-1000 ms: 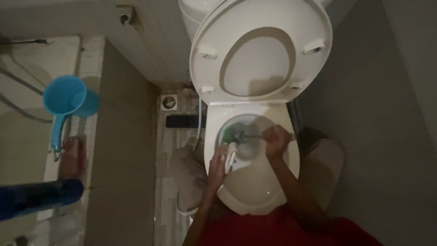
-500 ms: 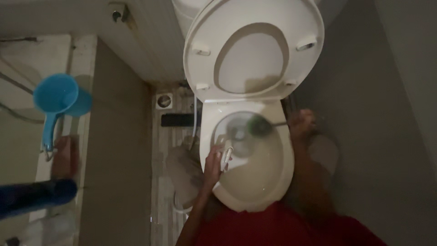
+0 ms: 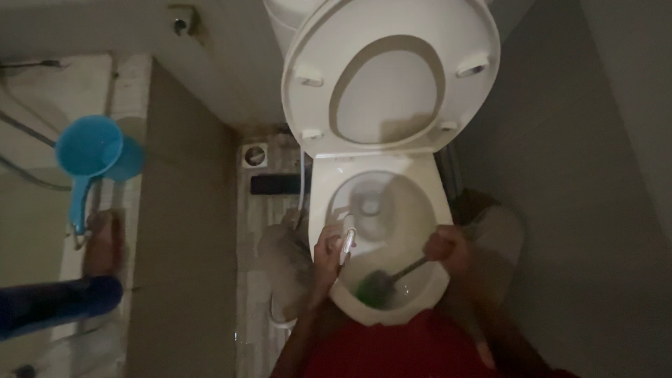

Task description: The person scrubs the inside of a toilet bowl using a toilet brush and rinses it with a hand-held bidet sprayer.

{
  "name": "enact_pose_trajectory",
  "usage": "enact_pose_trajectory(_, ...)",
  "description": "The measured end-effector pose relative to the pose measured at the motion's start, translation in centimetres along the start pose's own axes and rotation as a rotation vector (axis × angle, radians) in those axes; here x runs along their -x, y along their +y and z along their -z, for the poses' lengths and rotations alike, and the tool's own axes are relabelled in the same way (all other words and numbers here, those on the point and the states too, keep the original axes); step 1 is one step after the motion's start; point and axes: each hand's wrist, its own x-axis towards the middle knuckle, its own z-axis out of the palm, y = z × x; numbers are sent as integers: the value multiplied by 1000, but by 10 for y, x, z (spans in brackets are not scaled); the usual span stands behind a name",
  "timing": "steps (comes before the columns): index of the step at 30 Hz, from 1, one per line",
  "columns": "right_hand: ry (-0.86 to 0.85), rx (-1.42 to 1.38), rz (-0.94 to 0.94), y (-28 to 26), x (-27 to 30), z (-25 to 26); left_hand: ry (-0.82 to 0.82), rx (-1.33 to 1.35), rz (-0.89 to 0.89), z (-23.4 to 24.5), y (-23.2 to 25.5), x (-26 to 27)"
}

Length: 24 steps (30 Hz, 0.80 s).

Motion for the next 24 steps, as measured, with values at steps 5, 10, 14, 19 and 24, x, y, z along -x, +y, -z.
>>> enact_pose_trajectory(5,675,723,195,-67,35,0,-87,-97,94,-5,10,-3)
enact_pose_trajectory(10,983,682,624,-79,-42,-15,-90,-199,94,-8,15,-2)
enact_pose_trajectory(14,756,446,911,-14,-117,-26,-57,-172,114,-8,18,-1)
enact_pose_trajectory(19,517,361,847,36,-126,-56,7,-82,41,-1,-3,3)
enact_pose_trajectory(24,200,331,251,19,-32,-32,43,-54,-203,3,-3,3)
